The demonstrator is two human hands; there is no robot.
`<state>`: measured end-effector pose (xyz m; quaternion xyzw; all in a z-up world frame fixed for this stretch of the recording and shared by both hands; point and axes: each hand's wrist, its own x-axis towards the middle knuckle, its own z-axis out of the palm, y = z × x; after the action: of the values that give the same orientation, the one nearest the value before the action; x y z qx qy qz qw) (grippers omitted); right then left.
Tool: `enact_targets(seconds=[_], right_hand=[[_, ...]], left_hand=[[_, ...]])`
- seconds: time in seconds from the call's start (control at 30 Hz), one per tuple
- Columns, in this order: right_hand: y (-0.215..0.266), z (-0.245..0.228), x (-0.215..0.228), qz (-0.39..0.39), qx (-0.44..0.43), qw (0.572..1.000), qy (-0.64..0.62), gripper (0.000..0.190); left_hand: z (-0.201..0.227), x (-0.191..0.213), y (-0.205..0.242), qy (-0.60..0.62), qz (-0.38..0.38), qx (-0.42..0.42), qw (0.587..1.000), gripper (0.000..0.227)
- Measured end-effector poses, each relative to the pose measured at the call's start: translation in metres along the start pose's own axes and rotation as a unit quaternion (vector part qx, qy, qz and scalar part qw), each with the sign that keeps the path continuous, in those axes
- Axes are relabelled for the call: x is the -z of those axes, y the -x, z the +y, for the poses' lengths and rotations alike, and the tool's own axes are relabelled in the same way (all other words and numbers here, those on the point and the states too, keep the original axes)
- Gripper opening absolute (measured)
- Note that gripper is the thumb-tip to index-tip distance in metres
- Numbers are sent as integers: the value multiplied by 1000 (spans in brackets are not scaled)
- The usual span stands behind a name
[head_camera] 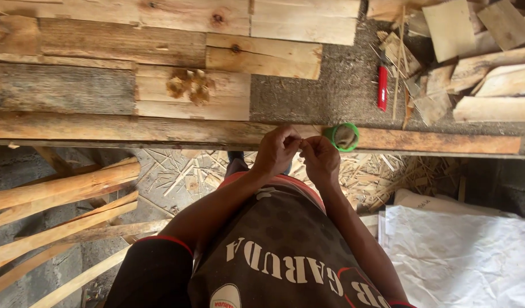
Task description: Applying thin wooden panels or slats to a larger surface and trimming the edges with a utility knife.
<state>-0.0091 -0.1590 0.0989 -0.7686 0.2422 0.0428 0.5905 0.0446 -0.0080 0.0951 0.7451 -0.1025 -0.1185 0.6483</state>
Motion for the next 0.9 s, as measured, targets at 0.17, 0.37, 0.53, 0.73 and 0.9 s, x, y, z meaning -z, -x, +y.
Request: enact_targets(seconds=[0.17, 0.37, 0.53, 0.73, 0.9], right_hand=[[8, 7, 35, 48, -58, 997, 28, 11], [-12, 50, 75, 97, 51, 994, 20, 12], [-35, 41, 97, 114, 34, 981, 151, 13], [-51, 54, 107, 102, 137, 956, 237, 10], [-52, 53, 108, 89, 132, 961, 225, 20]], left_hand=[[-16, -55, -7, 7, 17, 32, 999, 10], [-14, -102, -23, -25, -16, 59, 998, 13], [-36, -134, -33, -32, 22, 86, 996, 9], [-57, -152, -32, -129, 77, 83, 985, 11], [-66, -164, -27, -73, 169, 106, 977, 37]])
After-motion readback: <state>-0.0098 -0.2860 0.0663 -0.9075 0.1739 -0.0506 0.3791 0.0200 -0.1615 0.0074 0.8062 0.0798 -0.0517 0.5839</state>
